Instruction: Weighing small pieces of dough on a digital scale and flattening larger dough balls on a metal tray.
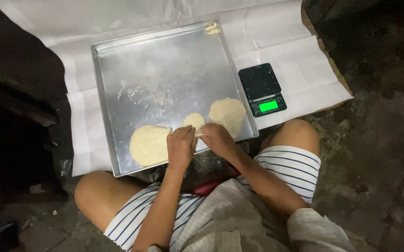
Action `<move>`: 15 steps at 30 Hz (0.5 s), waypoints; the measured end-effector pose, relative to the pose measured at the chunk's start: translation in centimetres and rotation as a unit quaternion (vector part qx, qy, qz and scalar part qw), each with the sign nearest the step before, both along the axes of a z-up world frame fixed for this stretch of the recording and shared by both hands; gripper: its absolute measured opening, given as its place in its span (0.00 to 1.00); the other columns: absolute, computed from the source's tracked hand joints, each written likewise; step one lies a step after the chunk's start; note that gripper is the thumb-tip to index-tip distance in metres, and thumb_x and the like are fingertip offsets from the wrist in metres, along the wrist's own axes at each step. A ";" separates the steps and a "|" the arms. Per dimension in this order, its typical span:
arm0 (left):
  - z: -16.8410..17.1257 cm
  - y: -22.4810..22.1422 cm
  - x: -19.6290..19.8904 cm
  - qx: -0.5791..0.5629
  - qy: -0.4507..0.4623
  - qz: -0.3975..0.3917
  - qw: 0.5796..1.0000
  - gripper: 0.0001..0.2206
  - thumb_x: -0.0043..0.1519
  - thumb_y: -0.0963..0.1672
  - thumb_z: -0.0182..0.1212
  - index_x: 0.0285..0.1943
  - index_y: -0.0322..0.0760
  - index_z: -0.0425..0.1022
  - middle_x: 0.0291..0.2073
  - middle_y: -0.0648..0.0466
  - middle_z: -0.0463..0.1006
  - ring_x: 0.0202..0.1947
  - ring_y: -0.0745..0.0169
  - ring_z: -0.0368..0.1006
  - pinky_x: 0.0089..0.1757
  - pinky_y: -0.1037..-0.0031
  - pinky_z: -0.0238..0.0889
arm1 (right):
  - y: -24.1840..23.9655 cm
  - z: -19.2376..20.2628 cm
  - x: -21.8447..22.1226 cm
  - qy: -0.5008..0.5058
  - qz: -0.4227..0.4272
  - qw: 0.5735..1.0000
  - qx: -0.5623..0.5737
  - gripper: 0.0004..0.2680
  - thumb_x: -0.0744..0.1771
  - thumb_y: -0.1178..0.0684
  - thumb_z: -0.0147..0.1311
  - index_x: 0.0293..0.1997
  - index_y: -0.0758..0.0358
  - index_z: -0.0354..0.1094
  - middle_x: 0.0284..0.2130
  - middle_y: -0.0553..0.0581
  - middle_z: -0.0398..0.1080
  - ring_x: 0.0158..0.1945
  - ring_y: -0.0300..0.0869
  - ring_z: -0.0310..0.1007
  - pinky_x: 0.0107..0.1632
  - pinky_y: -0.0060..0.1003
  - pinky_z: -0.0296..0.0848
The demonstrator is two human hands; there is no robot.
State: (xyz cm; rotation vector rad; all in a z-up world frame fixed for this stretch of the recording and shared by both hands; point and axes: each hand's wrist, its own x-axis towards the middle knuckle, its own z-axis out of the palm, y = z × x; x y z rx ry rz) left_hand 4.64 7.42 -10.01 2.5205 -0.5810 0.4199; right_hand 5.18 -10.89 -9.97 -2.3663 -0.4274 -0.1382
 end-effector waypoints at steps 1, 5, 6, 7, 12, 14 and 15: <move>-0.2 0.0 0.0 0.003 -0.003 0.005 1.000 0.13 0.59 0.46 0.67 0.51 0.42 0.83 0.47 0.54 0.82 0.51 0.55 0.75 0.42 0.65 0.64 | -0.1 0.6 -0.3 0.062 -0.014 0.996 0.056 0.03 0.65 0.57 0.62 0.39 0.63 0.75 0.31 0.62 0.73 0.38 0.57 0.76 0.40 0.47 0.73; 0.1 -0.3 0.0 -0.008 -0.014 0.032 0.999 0.10 0.62 0.47 0.65 0.50 0.43 0.83 0.46 0.55 0.83 0.49 0.56 0.76 0.40 0.67 0.63 | -0.8 1.5 0.2 0.113 -0.031 0.992 0.054 0.10 0.64 0.56 0.62 0.47 0.68 0.73 0.36 0.69 0.74 0.43 0.64 0.76 0.43 0.53 0.73; 0.4 -0.3 0.0 -0.009 -0.012 0.033 0.999 0.10 0.62 0.47 0.65 0.50 0.43 0.83 0.46 0.55 0.83 0.49 0.56 0.76 0.40 0.67 0.63 | -0.4 2.7 0.3 0.115 -0.031 0.991 0.053 0.10 0.64 0.56 0.62 0.47 0.68 0.73 0.36 0.69 0.74 0.43 0.64 0.76 0.43 0.53 0.73; 0.7 -0.4 0.0 -0.014 -0.009 0.046 0.999 0.10 0.62 0.47 0.65 0.49 0.43 0.84 0.46 0.55 0.83 0.49 0.57 0.76 0.40 0.68 0.63 | 0.0 3.9 0.4 0.059 -0.008 0.998 -0.019 0.17 0.62 0.56 0.66 0.56 0.64 0.70 0.41 0.64 0.73 0.45 0.58 0.76 0.46 0.50 0.74; 1.8 -0.4 -0.4 -0.027 -0.008 0.066 0.997 0.10 0.61 0.47 0.67 0.47 0.41 0.84 0.47 0.52 0.82 0.48 0.53 0.75 0.39 0.67 0.64 | 1.4 4.4 0.8 -0.156 0.035 0.978 -0.134 0.08 0.62 0.57 0.66 0.42 0.59 0.75 0.34 0.53 0.67 0.38 0.48 0.71 0.38 0.41 0.70; 2.3 -0.5 -0.7 -0.059 -0.012 0.064 0.996 0.22 0.56 0.46 0.71 0.59 0.34 0.78 0.55 0.46 0.78 0.54 0.46 0.72 0.45 0.60 0.65 | 1.7 6.3 0.4 -0.237 0.040 0.957 -0.162 0.04 0.62 0.58 0.64 0.36 0.60 0.74 0.49 0.61 0.71 0.48 0.52 0.73 0.39 0.42 0.70; 2.4 -0.4 0.0 -0.058 -0.015 0.063 0.996 0.22 0.56 0.46 0.71 0.59 0.34 0.78 0.55 0.46 0.78 0.54 0.46 0.72 0.45 0.60 0.65 | 1.4 5.1 1.2 -0.240 0.038 0.957 -0.161 0.04 0.62 0.58 0.64 0.36 0.60 0.74 0.49 0.61 0.71 0.48 0.52 0.73 0.39 0.42 0.70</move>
